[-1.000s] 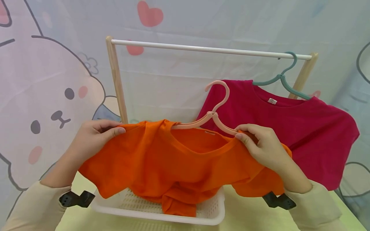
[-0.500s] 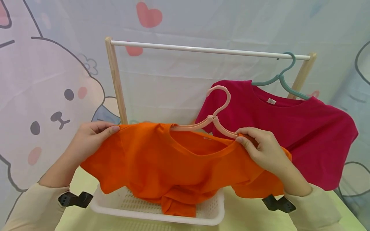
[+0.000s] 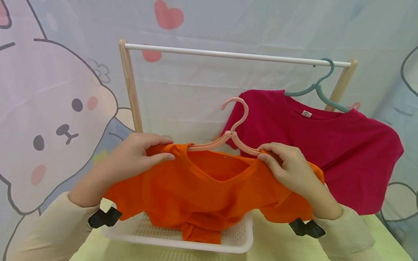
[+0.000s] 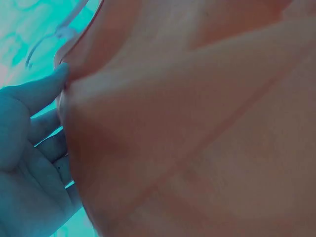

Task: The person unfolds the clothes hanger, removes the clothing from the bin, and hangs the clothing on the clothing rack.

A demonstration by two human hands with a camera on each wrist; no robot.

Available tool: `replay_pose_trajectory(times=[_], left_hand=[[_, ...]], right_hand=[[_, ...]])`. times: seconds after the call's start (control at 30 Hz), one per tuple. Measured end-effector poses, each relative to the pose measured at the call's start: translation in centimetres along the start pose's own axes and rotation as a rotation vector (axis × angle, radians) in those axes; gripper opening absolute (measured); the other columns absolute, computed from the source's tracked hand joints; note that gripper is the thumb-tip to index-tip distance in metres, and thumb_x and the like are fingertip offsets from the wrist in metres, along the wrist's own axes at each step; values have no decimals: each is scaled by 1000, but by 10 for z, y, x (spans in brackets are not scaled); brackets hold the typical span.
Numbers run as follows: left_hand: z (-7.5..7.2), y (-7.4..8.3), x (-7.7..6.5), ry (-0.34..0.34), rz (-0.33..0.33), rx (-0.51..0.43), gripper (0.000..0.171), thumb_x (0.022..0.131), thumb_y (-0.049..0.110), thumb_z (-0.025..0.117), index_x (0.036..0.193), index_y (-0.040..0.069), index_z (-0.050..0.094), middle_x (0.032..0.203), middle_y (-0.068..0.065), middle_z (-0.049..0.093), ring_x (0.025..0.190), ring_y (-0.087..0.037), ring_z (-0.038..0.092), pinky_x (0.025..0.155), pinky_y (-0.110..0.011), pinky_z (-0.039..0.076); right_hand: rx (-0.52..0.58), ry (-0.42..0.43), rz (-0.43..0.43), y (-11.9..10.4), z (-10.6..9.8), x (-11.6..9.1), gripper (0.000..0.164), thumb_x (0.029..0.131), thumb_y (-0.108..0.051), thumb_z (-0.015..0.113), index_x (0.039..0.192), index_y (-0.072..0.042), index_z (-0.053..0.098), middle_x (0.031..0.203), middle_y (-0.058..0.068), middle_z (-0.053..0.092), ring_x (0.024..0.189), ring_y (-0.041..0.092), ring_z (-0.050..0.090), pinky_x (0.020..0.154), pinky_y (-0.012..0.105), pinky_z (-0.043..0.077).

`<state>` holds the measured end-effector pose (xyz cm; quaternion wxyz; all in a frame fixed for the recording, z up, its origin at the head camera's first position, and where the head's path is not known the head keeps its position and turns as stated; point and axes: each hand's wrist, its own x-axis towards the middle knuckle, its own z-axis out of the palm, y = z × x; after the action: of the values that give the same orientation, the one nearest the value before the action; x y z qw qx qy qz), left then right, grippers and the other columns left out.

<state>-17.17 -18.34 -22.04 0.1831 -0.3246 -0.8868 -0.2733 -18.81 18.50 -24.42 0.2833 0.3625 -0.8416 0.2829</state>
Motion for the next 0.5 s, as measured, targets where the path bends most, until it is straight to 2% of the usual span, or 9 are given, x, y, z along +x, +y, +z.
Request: replay_pose_trajectory(times=[0.13, 0.27, 0.5], left_hand=[[8, 6, 8, -26, 59, 53, 16, 87, 16, 72, 103, 13, 71, 90, 6, 68, 75, -8, 57, 67, -26, 52], [15, 7, 10, 1, 113, 58, 12, 87, 9, 71, 99, 9, 72, 90, 3, 69, 73, -8, 59, 68, -26, 54], [23, 1, 10, 90, 235, 41, 12, 83, 3, 73, 94, 8, 72, 88, 2, 69, 69, -8, 57, 63, -23, 53]], right_hand=[[-6, -6, 2, -3, 1, 0, 15, 86, 0, 68, 101, -3, 67, 84, 3, 66, 69, 8, 54, 63, 20, 52], [-13, -11, -8, -4, 2, 0, 17, 85, 2, 69, 101, -3, 67, 86, 1, 66, 69, 8, 53, 62, 20, 52], [-9, -23, -23, -4, -2, -1, 17, 86, 1, 68, 102, -5, 68, 89, -1, 68, 70, 6, 53, 62, 20, 51]])
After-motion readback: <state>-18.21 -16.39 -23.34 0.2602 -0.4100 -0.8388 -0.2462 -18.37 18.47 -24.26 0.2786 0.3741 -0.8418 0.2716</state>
